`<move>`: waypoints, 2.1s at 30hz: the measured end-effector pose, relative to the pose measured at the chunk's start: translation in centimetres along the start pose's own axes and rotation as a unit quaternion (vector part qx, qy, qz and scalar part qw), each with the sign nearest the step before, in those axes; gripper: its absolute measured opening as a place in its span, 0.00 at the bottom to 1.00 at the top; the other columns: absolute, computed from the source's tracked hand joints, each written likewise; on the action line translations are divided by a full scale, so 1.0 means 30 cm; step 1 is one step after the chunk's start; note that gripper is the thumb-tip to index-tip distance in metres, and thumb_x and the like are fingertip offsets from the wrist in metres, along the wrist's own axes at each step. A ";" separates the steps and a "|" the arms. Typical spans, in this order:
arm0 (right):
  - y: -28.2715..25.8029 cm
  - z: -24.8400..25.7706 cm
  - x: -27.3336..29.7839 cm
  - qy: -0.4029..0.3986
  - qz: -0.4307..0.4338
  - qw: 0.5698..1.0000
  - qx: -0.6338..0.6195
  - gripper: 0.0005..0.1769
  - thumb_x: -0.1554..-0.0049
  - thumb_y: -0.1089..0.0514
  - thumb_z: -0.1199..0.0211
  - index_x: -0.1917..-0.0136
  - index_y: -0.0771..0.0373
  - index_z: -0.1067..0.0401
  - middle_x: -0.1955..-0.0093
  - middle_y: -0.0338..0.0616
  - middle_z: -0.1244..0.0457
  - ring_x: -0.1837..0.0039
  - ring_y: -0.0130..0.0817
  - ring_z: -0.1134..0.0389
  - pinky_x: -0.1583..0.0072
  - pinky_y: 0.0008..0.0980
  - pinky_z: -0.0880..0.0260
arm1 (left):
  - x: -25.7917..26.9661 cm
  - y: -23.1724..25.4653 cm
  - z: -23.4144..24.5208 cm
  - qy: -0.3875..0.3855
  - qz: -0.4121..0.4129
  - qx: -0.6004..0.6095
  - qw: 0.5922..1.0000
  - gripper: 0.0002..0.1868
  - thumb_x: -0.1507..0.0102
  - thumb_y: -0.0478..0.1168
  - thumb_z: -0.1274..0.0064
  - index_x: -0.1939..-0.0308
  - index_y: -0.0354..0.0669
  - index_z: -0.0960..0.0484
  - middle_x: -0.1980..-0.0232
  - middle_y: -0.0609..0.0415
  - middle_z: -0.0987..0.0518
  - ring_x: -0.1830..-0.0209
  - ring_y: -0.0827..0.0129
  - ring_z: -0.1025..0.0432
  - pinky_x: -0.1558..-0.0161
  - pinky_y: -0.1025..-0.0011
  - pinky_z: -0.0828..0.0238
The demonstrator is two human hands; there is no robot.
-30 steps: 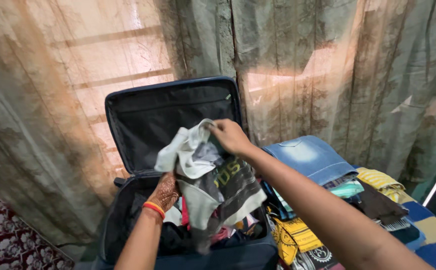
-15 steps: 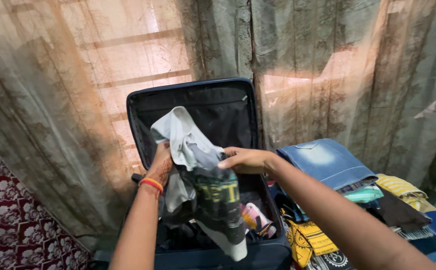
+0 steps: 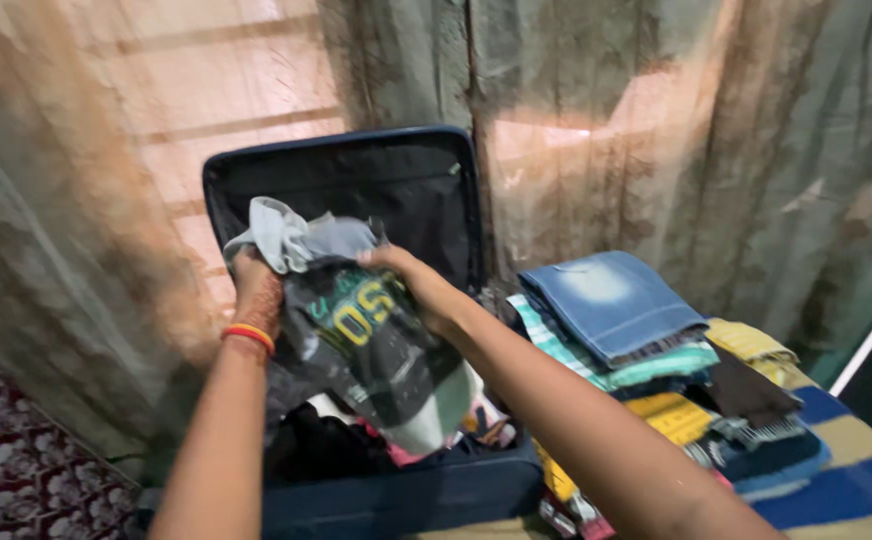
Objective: The person picks up several garments from a suitcase, folds them by hand, and stacks them on a nearby bed.
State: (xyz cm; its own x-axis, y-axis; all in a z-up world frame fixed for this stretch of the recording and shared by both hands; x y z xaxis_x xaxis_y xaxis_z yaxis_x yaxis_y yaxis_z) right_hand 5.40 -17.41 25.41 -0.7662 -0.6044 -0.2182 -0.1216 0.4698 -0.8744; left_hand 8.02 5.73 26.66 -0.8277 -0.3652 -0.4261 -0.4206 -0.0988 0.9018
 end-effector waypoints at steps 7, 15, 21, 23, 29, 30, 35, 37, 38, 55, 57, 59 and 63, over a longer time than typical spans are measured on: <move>-0.031 -0.047 -0.033 -0.136 -0.020 0.968 -0.209 0.29 0.44 0.40 0.40 0.38 0.62 0.29 0.49 0.48 0.28 0.50 0.40 0.27 0.45 0.39 0.27 | 0.054 0.043 -0.090 -0.212 0.153 0.177 0.949 0.30 0.38 0.56 0.42 0.39 0.41 0.22 0.48 0.55 0.18 0.52 0.68 0.23 0.53 0.67 0.24; -0.003 0.060 0.026 -0.148 -0.034 0.986 -0.064 0.34 0.41 0.43 0.38 0.28 0.62 0.35 0.34 0.42 0.31 0.31 0.38 0.35 0.30 0.41 0.37 | -0.015 0.037 0.040 -0.164 0.115 0.078 0.977 0.30 0.34 0.52 0.44 0.33 0.39 0.26 0.48 0.55 0.22 0.52 0.64 0.31 0.52 0.62 0.32; 0.087 0.154 -0.016 -0.112 0.001 0.994 0.006 0.34 0.42 0.56 0.30 0.27 0.65 0.36 0.37 0.44 0.32 0.35 0.39 0.34 0.33 0.46 0.36 | 0.058 -0.030 -0.084 -0.184 0.199 0.401 0.875 0.33 0.36 0.56 0.44 0.34 0.40 0.26 0.46 0.53 0.21 0.49 0.62 0.29 0.48 0.61 0.31; 0.149 0.146 -0.037 -0.056 -0.027 0.996 0.066 0.34 0.44 0.58 0.28 0.28 0.68 0.35 0.39 0.45 0.32 0.37 0.42 0.33 0.35 0.49 0.35 | 0.105 0.004 -0.138 -0.219 0.214 0.456 0.836 0.34 0.37 0.57 0.45 0.34 0.40 0.26 0.45 0.53 0.21 0.48 0.61 0.28 0.47 0.60 0.31; 0.194 0.118 -0.056 -0.076 -0.003 0.997 0.027 0.45 0.53 0.61 0.25 0.25 0.61 0.40 0.33 0.42 0.34 0.31 0.40 0.35 0.27 0.42 0.41 | 0.164 0.150 -0.145 -0.311 0.173 0.528 0.771 0.37 0.39 0.61 0.45 0.34 0.41 0.26 0.43 0.51 0.20 0.45 0.60 0.26 0.43 0.59 0.29; 0.170 0.120 -0.067 -0.072 0.045 0.992 0.090 0.46 0.53 0.61 0.25 0.25 0.62 0.39 0.32 0.41 0.35 0.30 0.37 0.35 0.27 0.40 0.41 | 0.171 0.159 -0.144 -0.323 0.169 0.525 0.769 0.37 0.39 0.62 0.45 0.34 0.41 0.26 0.42 0.51 0.20 0.44 0.59 0.26 0.42 0.59 0.29; 0.040 0.098 -0.072 -0.005 0.142 0.969 0.202 0.46 0.58 0.61 0.21 0.29 0.67 0.35 0.35 0.42 0.35 0.35 0.36 0.33 0.33 0.41 0.32 | 0.164 0.107 -0.063 -0.242 0.213 0.288 0.902 0.37 0.43 0.61 0.43 0.34 0.48 0.26 0.41 0.55 0.19 0.43 0.61 0.25 0.41 0.59 0.28; -0.055 0.080 -0.045 0.083 0.280 0.865 0.409 0.40 0.59 0.58 0.19 0.35 0.66 0.30 0.37 0.49 0.30 0.35 0.41 0.31 0.35 0.39 0.32 | 0.129 0.113 -0.020 -0.269 0.074 0.101 0.955 0.38 0.46 0.54 0.36 0.36 0.44 0.27 0.42 0.52 0.19 0.43 0.61 0.25 0.41 0.61 0.29; -0.082 0.066 -0.032 0.083 0.280 0.864 0.410 0.40 0.59 0.58 0.19 0.35 0.66 0.30 0.37 0.49 0.30 0.35 0.41 0.31 0.35 0.39 0.32 | 0.122 0.125 -0.012 -0.281 -0.069 -0.092 0.953 0.40 0.50 0.48 0.29 0.38 0.39 0.28 0.43 0.50 0.19 0.43 0.60 0.26 0.41 0.62 0.30; 0.046 0.032 -0.100 -0.056 0.101 0.894 0.432 0.27 0.54 0.67 0.31 0.40 0.65 0.27 0.50 0.40 0.31 0.49 0.28 0.30 0.48 0.30 0.27 | 0.124 -0.149 -0.145 -0.297 -0.198 -0.348 0.867 0.18 0.36 0.44 0.55 0.48 0.38 0.21 0.42 0.33 0.25 0.41 0.47 0.32 0.42 0.58 0.37; 0.020 0.014 -0.084 -0.025 0.043 0.901 0.432 0.28 0.55 0.67 0.31 0.39 0.64 0.28 0.51 0.40 0.31 0.52 0.30 0.31 0.52 0.32 0.28 | 0.128 -0.167 -0.135 -0.317 -0.037 -0.249 0.914 0.18 0.36 0.46 0.55 0.48 0.40 0.23 0.43 0.40 0.23 0.42 0.56 0.29 0.42 0.64 0.36; -0.002 -0.003 -0.075 0.006 -0.015 0.903 0.429 0.29 0.55 0.67 0.31 0.39 0.63 0.29 0.53 0.41 0.32 0.54 0.32 0.31 0.55 0.34 0.29 | 0.117 -0.201 -0.114 -0.324 -0.013 -0.189 0.927 0.18 0.37 0.47 0.52 0.51 0.38 0.20 0.46 0.46 0.21 0.44 0.63 0.28 0.43 0.67 0.34; -0.022 -0.029 -0.075 -0.081 0.032 0.922 0.378 0.29 0.55 0.69 0.30 0.39 0.68 0.29 0.49 0.41 0.31 0.49 0.27 0.30 0.49 0.29 0.27 | 0.059 -0.306 -0.098 -0.346 0.077 0.047 0.934 0.21 0.32 0.43 0.46 0.48 0.22 0.22 0.51 0.40 0.26 0.51 0.56 0.33 0.49 0.61 0.37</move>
State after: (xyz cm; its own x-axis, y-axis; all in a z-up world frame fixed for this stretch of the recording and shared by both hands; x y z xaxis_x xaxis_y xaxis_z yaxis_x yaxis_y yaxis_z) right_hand 6.66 -15.80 26.86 -0.6443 -0.7082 -0.2888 0.4419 -0.0365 -0.8963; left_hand 11.49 3.28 17.85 -0.9093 0.3196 -0.2665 -0.2814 -0.0004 0.9596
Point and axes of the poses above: each hand's wrist, its own x-axis away from the middle knuckle, its own z-axis out of the back of the hand, y = z × x, the point moved 3 cm from there along -x, towards the middle knuckle
